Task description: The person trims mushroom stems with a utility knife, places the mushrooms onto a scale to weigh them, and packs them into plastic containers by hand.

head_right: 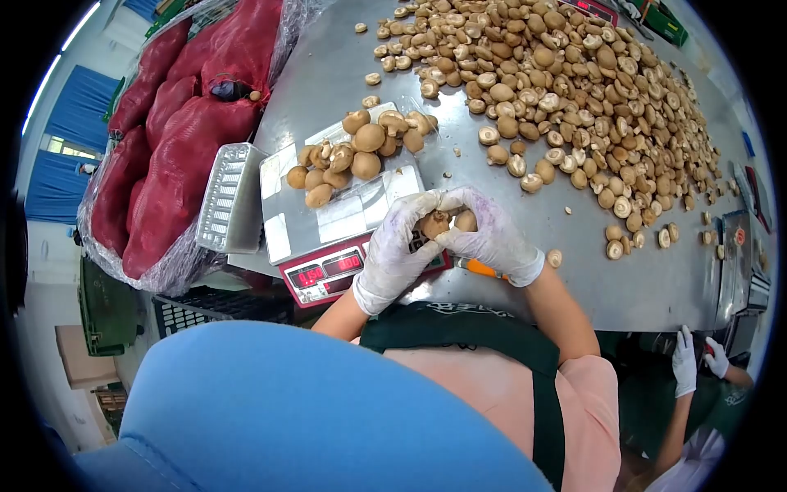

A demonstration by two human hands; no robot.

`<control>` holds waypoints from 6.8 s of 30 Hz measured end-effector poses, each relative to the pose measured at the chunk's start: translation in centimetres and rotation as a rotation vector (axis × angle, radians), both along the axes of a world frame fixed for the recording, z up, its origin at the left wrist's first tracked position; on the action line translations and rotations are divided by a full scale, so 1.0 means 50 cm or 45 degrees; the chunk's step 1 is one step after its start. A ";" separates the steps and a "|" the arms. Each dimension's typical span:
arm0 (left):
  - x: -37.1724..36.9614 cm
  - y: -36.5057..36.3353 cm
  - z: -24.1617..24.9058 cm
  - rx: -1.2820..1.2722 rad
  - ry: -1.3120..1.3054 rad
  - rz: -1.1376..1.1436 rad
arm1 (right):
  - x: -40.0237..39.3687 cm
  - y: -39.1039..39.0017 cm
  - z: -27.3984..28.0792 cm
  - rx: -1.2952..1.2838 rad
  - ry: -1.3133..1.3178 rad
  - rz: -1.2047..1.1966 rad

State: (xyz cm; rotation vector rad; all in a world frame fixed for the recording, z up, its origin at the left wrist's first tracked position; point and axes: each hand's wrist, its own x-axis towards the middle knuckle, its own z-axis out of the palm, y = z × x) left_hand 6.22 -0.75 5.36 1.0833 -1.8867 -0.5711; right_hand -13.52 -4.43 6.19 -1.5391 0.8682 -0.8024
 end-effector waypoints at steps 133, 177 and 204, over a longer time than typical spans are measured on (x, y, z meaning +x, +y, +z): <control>0.360 -0.040 0.141 0.321 0.214 0.337 | 0.094 -0.096 0.114 0.095 0.112 -0.049; 0.247 -0.241 0.150 0.232 -0.649 0.418 | 0.072 -0.158 0.022 -0.333 0.006 -0.187; 0.202 -0.236 0.194 0.381 -0.926 0.353 | 0.013 -0.133 -0.010 -0.331 0.138 -0.182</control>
